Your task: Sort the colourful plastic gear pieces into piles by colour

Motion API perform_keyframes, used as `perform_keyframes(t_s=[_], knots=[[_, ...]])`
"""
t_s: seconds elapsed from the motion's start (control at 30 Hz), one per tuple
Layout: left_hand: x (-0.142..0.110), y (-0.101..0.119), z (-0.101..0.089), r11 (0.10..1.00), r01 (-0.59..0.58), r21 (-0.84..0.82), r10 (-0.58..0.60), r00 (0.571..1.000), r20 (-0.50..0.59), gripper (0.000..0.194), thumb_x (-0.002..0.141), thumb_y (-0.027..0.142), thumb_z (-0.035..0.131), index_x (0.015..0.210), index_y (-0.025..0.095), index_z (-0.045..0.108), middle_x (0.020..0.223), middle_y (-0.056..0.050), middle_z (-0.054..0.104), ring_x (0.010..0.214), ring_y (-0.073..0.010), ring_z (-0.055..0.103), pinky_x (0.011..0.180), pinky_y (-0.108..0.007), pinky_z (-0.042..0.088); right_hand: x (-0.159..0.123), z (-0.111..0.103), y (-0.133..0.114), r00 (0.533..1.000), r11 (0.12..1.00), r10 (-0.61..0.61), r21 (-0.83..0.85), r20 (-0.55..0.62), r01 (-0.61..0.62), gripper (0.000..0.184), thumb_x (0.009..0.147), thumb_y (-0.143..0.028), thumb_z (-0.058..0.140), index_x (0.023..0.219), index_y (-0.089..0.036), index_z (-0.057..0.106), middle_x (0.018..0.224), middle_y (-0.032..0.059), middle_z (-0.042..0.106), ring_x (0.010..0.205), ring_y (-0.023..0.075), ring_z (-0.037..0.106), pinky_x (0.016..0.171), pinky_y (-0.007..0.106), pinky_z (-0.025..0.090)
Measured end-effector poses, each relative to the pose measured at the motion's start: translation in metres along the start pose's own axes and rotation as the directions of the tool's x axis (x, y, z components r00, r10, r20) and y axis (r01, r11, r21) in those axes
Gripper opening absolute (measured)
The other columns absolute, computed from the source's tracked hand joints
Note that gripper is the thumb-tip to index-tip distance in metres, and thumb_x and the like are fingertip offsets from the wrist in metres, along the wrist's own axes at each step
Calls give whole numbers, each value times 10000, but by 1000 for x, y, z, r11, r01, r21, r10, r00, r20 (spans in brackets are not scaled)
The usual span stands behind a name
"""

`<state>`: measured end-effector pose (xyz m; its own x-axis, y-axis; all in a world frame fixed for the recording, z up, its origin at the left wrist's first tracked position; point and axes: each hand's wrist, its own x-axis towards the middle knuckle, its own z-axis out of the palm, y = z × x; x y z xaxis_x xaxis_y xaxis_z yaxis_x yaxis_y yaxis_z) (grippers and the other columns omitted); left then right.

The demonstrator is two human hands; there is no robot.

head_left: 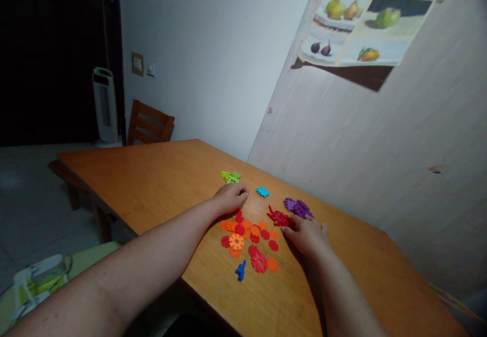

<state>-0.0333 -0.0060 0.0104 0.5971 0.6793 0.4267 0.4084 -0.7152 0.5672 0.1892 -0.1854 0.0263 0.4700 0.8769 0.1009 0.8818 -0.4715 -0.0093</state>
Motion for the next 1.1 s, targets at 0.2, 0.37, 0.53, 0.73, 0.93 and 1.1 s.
perform_keyframes(t_s=[0.2, 0.37, 0.53, 0.73, 0.93, 1.1], knots=[[0, 2, 1, 1000, 13, -12, -13, 1000, -11, 190, 876, 259, 555, 901, 179, 725, 880, -42, 746, 798, -177, 657, 660, -248, 433, 4, 10, -9, 999, 1000, 10, 18, -36, -9, 432, 930, -539, 513, 1268, -345, 700, 1363, 117, 642, 1400, 364, 410, 1125, 671, 137], [2, 0, 3, 1000, 16, -4, -16, 1000, -8, 195, 873, 271, 558, 901, 181, 729, 874, -42, 746, 797, -182, 660, 651, -253, 429, 7, 13, -30, 997, 1000, 20, 21, -73, -18, 412, 939, -520, 520, 1246, -325, 714, 1303, 136, 672, 1348, 357, 468, 1117, 619, 199], [2, 3, 2, 1000, 9, -3, -9, 1000, -12, 205, 876, 278, 550, 908, 186, 730, 887, -39, 748, 816, -182, 662, 668, -253, 434, 11, 13, -36, 987, 994, -28, 96, -159, 44, 465, 919, -447, 547, 1323, -244, 658, 1292, 175, 666, 1289, 352, 525, 1046, 512, 347], [2, 4, 0, 999, 28, -14, -29, 1000, -11, 214, 880, 289, 546, 907, 186, 732, 866, -35, 741, 784, -177, 648, 653, -252, 432, 16, 19, -5, 988, 896, -75, 427, -132, 124, 193, 858, -347, 548, 871, -225, 697, 815, 55, 722, 758, 208, 639, 671, 298, 427], [1, 5, -1, 1000, 19, 3, -19, 1000, 7, 193, 872, 274, 557, 883, 188, 730, 859, -33, 737, 787, -175, 642, 663, -250, 430, 8, 23, 1, 973, 810, -222, 567, 64, 147, 129, 763, -319, 631, 719, -211, 576, 654, -7, 612, 610, 141, 513, 559, 254, 341], [0, 6, -1, 1000, 20, -2, -20, 1000, 11, 186, 873, 267, 556, 873, 184, 723, 837, -32, 731, 772, -173, 638, 646, -247, 421, 2, 23, -9, 960, 825, -242, 550, 139, 128, 144, 721, -243, 657, 719, -217, 516, 622, -46, 534, 581, 111, 446, 522, 234, 289]])
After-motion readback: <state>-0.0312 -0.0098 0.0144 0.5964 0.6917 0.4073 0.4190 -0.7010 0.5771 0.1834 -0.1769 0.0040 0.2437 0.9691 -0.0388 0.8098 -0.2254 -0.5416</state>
